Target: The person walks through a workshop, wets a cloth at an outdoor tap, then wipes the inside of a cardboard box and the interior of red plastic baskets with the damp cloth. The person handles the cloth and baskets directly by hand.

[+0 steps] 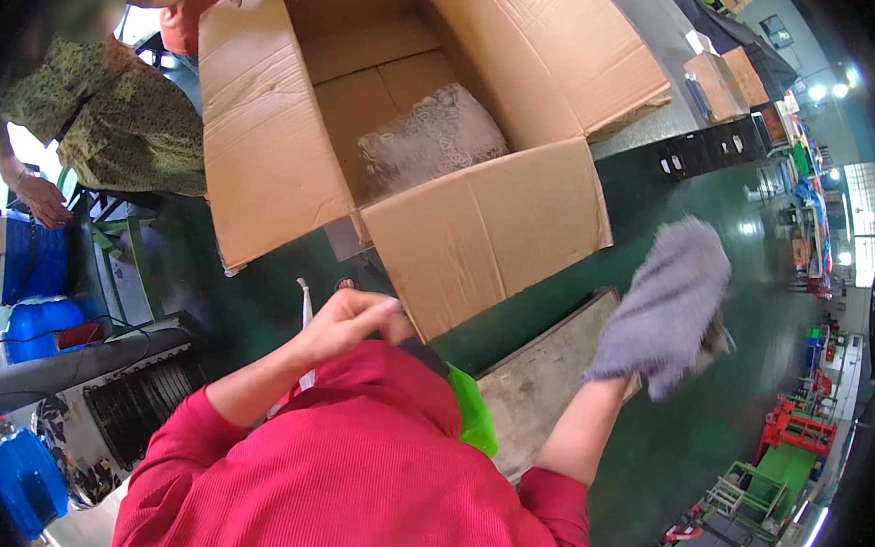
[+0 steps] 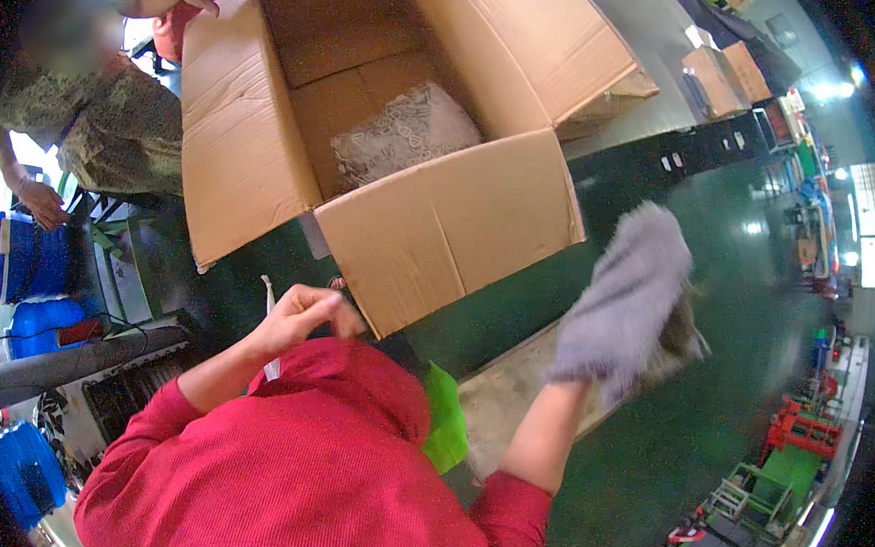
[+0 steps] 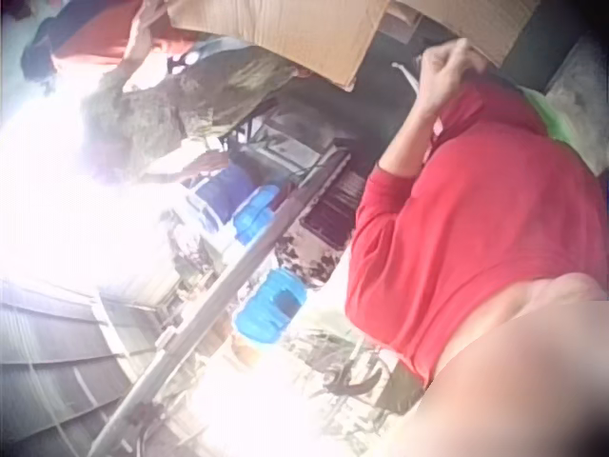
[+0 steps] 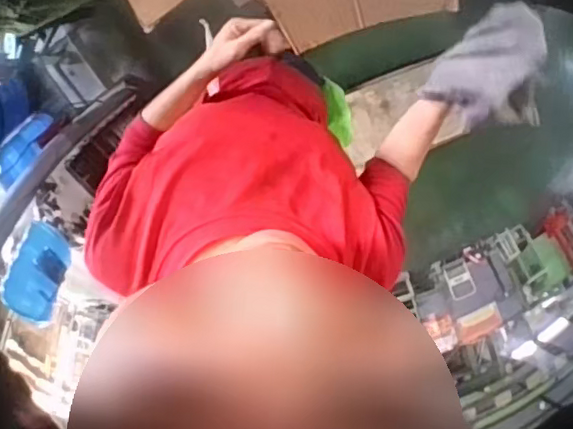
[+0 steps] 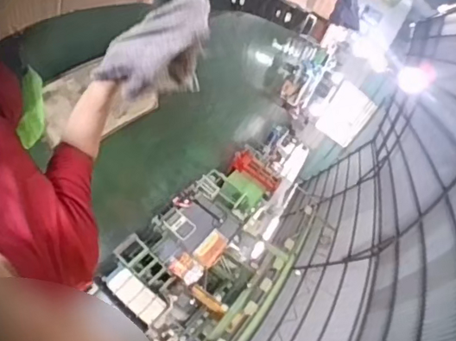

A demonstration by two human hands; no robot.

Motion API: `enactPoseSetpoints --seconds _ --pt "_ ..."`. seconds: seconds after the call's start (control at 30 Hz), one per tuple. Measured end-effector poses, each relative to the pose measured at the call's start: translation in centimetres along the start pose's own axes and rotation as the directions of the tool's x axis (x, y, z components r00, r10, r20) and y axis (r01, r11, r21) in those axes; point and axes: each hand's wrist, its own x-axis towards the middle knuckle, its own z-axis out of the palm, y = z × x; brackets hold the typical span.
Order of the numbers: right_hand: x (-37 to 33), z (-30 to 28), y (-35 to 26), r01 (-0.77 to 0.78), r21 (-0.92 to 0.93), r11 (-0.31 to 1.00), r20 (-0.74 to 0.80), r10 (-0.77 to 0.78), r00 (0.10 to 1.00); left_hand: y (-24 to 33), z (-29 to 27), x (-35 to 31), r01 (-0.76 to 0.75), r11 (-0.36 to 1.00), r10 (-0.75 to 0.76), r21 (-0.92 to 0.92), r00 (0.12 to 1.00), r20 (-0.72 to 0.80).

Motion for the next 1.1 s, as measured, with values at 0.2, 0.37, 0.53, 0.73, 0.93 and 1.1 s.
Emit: enactPoseSetpoints --seconds 0.2,0.37,0.53,0.73,0.93,1.1 --pt "5.9 4.9 -2.7 0.463 -0.224 0.857 0.341 -0.376 0.862 -5.9 -1.0 6.4 -0.026 0.605 -0.177 -0.796 0.970 -0.167" --pt "0.4 13.6 -8.4 0.517 -0.200 0.832 0.307 -0.447 0.840 -5.9 1.0 13.5 -0.184 0.812 0.103 -0.553 0.979 -0.175" --pt "-5.9 19.8 -11.2 0.725 0.149 0.672 0.372 -0.717 0.589 -5.3 1.4 13.1 -0.218 0.758 0.107 -0.614 0.971 -0.212" --pt "5.2 17.1 -3.9 0.733 -0.506 0.454 0.485 -0.553 0.677 -6.1 1.6 14.1 -0.236 0.760 0.118 -0.605 0.966 -0.229" --pt "8.3 14.6 -2.4 0.415 -0.260 0.872 0.081 -0.409 0.909 -6.5 1.8 14.7 -0.222 0.775 0.111 -0.591 0.969 -0.219" --pt "-5.5 18.6 -11.8 0.520 0.099 0.849 0.291 -0.524 0.801 -6.7 0.1 12.8 -0.194 0.761 0.083 -0.620 0.976 -0.203"
